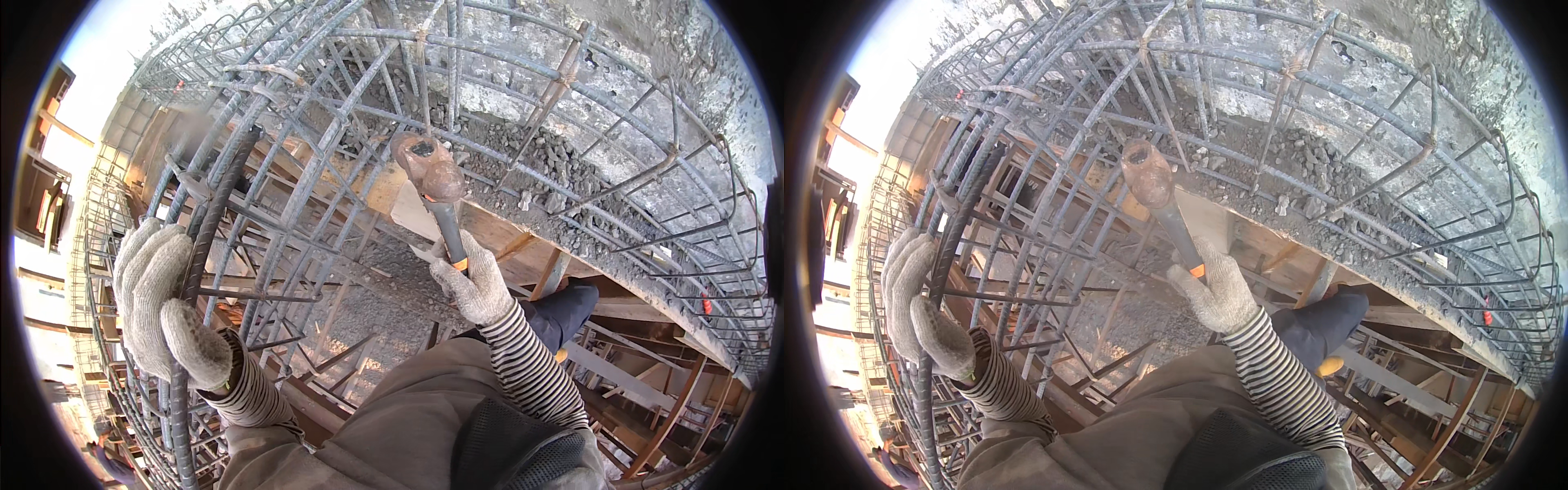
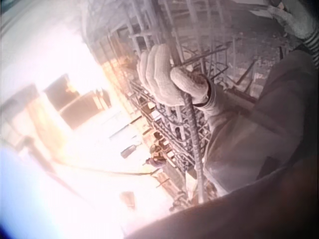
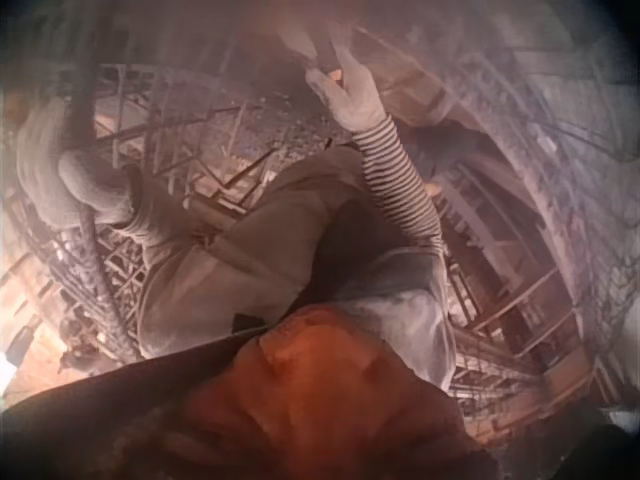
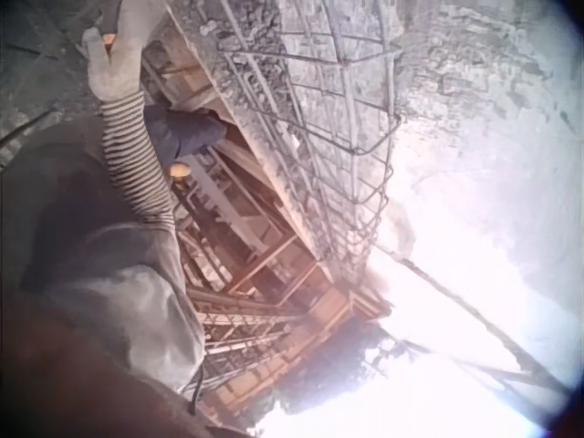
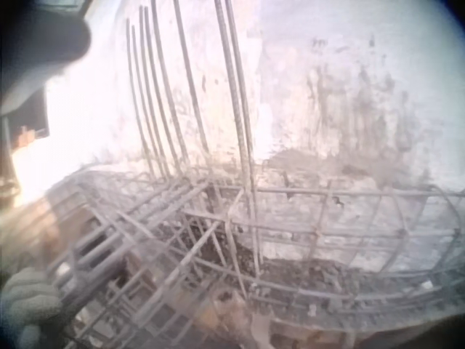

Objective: The person strikes rebar sections with a hammer to align them within a metal cage structure.

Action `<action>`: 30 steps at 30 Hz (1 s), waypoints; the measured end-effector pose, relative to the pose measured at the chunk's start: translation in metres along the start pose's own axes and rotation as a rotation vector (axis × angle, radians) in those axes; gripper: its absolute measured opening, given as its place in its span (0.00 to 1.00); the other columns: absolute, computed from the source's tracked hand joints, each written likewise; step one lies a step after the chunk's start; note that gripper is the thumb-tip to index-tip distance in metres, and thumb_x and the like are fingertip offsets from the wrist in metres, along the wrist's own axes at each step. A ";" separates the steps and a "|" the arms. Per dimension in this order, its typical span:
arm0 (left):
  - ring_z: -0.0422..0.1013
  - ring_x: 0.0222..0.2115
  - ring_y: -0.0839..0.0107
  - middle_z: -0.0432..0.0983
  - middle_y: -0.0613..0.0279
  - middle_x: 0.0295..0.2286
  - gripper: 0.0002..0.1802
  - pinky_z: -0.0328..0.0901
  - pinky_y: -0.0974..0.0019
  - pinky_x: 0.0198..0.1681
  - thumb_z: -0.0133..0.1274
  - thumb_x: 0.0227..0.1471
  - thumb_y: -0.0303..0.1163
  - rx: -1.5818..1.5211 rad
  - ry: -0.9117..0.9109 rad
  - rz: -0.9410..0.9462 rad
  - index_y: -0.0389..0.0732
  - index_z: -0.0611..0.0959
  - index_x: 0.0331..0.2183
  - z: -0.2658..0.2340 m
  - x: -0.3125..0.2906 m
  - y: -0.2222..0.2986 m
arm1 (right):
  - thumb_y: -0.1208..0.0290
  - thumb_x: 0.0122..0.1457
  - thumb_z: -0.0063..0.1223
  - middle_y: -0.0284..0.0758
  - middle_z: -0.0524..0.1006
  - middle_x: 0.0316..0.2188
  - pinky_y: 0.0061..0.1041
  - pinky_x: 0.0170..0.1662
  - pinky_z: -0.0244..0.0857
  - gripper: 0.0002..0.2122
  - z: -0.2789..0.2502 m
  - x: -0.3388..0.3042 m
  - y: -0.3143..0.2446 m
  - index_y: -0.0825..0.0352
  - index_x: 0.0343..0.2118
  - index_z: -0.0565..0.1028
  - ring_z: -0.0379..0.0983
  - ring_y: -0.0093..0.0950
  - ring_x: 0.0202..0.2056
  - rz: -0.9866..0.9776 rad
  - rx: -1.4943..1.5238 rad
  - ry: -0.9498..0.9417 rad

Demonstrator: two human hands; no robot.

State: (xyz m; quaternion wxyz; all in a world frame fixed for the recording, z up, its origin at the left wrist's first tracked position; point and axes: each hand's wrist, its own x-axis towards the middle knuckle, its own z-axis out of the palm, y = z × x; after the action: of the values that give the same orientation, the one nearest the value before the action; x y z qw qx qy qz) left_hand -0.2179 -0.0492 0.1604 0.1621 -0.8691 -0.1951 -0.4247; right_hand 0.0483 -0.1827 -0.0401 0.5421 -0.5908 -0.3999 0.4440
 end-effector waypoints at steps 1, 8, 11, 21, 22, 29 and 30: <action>0.76 0.40 0.45 0.80 0.40 0.33 0.26 0.65 0.43 0.53 0.39 0.59 0.38 0.028 0.052 0.017 0.25 0.84 0.35 0.018 0.004 0.001 | 0.71 0.61 0.56 0.35 0.75 0.26 0.26 0.33 0.66 0.13 0.001 0.015 0.028 0.71 0.46 0.71 0.71 0.25 0.27 0.023 -0.068 0.041; 0.74 0.47 0.49 0.74 0.36 0.47 0.31 0.65 0.52 0.56 0.36 0.62 0.41 -0.290 -0.001 -0.396 0.19 0.76 0.49 0.026 -0.013 -0.005 | 0.62 0.57 0.56 0.52 0.79 0.35 0.40 0.45 0.68 0.22 0.010 0.026 0.037 0.74 0.49 0.72 0.77 0.47 0.40 0.193 -0.366 -0.110; 0.75 0.47 0.52 0.75 0.36 0.47 0.33 0.67 0.53 0.54 0.35 0.62 0.43 -0.252 -0.056 -0.429 0.21 0.75 0.50 0.023 -0.005 0.001 | 0.61 0.58 0.56 0.53 0.79 0.34 0.41 0.42 0.69 0.20 0.025 0.025 0.054 0.74 0.46 0.73 0.78 0.49 0.39 0.123 -0.359 -0.093; 0.74 0.47 0.55 0.75 0.39 0.48 0.34 0.69 0.56 0.49 0.38 0.61 0.47 -0.185 -0.100 -0.523 0.26 0.73 0.55 0.029 -0.005 0.000 | 0.58 0.58 0.57 0.47 0.75 0.21 0.40 0.32 0.69 0.17 0.046 0.029 0.091 0.71 0.35 0.72 0.78 0.43 0.27 0.099 -0.493 -0.106; 0.74 0.48 0.54 0.75 0.39 0.48 0.34 0.69 0.56 0.51 0.40 0.60 0.46 -0.173 -0.078 -0.464 0.25 0.74 0.53 0.037 -0.004 -0.003 | 0.58 0.58 0.57 0.46 0.75 0.21 0.39 0.31 0.69 0.17 0.050 0.031 0.095 0.71 0.34 0.72 0.78 0.42 0.26 0.112 -0.471 -0.048; 0.70 0.52 0.45 0.71 0.33 0.50 0.30 0.65 0.47 0.56 0.39 0.57 0.37 0.046 -0.230 -0.291 0.22 0.75 0.51 0.033 -0.002 -0.004 | 0.64 0.64 0.53 0.35 0.74 0.19 0.25 0.20 0.66 0.09 0.032 -0.010 0.156 0.66 0.34 0.72 0.73 0.28 0.18 0.701 -0.037 -0.230; 0.70 0.52 0.44 0.72 0.32 0.49 0.30 0.65 0.47 0.56 0.39 0.57 0.37 0.045 -0.216 -0.308 0.22 0.75 0.51 0.033 -0.004 -0.006 | 0.64 0.65 0.50 0.35 0.74 0.20 0.27 0.21 0.67 0.10 0.034 -0.009 0.173 0.67 0.37 0.72 0.73 0.28 0.19 0.789 0.031 -0.237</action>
State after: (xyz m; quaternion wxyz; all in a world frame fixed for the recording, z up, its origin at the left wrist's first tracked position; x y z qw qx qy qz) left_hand -0.2003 -0.0302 0.1384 0.0926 -0.8655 -0.3517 -0.3444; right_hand 0.0121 -0.1974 -0.2126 0.2892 -0.6352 -0.1955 0.6889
